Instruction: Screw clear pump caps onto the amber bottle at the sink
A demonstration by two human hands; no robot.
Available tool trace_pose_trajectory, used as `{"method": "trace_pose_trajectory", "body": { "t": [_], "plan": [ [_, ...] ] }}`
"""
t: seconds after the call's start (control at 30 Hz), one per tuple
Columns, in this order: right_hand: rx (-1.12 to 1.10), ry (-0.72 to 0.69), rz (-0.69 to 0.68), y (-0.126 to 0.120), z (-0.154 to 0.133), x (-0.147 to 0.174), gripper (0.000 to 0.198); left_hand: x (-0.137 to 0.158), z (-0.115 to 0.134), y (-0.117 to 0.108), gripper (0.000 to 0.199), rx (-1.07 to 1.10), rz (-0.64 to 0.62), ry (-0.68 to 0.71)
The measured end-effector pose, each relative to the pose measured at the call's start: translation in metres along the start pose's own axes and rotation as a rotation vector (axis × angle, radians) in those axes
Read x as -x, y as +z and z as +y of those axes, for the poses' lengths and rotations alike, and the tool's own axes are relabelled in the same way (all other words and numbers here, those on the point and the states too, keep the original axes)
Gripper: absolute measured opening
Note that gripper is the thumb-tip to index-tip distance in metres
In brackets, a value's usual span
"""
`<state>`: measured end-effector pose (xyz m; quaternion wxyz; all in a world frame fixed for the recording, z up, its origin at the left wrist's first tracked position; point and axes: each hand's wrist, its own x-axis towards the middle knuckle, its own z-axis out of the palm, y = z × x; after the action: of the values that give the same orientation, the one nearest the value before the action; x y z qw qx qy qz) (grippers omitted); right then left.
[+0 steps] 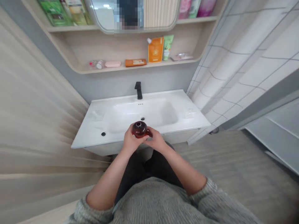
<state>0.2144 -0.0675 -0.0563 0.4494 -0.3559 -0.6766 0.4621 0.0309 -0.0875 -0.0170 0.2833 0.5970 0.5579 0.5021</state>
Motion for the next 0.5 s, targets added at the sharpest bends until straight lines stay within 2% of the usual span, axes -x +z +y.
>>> {"method": "trace_pose_trajectory", "body": {
  "t": [0.07, 0.1, 0.13, 0.2, 0.23, 0.3, 0.33, 0.4, 0.5],
  "plan": [
    [0.034, -0.025, -0.058, -0.023, 0.007, -0.002, 0.077, -0.007, -0.005, -0.001, 0.073, -0.021, -0.016, 0.013],
    [0.076, -0.028, -0.044, -0.04, 0.012, -0.004, 0.077, -0.012, -0.009, -0.002, 0.073, -0.03, -0.017, 0.017],
    [0.148, -0.025, 0.026, -0.061, 0.018, -0.007, 0.071, -0.018, -0.014, -0.003, 0.074, -0.036, -0.011, 0.016],
    [0.335, -0.013, 0.332, -0.113, 0.032, -0.014, 0.053, -0.032, -0.025, -0.004, 0.075, -0.042, 0.009, -0.006],
    [0.44, -0.005, 0.505, -0.141, 0.04, -0.017, 0.05, -0.04, -0.032, -0.004, 0.076, -0.045, 0.014, -0.025],
    [0.646, 0.024, 0.808, -0.195, 0.055, -0.025, 0.057, -0.056, -0.047, -0.002, 0.077, -0.054, 0.015, -0.064],
    [0.729, 0.046, 0.896, -0.219, 0.062, -0.028, 0.067, -0.064, -0.054, -0.001, 0.077, -0.063, 0.016, -0.076],
    [0.817, 0.077, 0.938, -0.254, 0.075, -0.034, 0.089, -0.079, -0.069, 0.001, 0.075, -0.085, 0.019, -0.083],
    [0.836, 0.136, 0.882, -0.276, 0.092, -0.038, 0.116, -0.096, -0.087, 0.005, 0.071, -0.122, 0.043, -0.084]
  ]
}}
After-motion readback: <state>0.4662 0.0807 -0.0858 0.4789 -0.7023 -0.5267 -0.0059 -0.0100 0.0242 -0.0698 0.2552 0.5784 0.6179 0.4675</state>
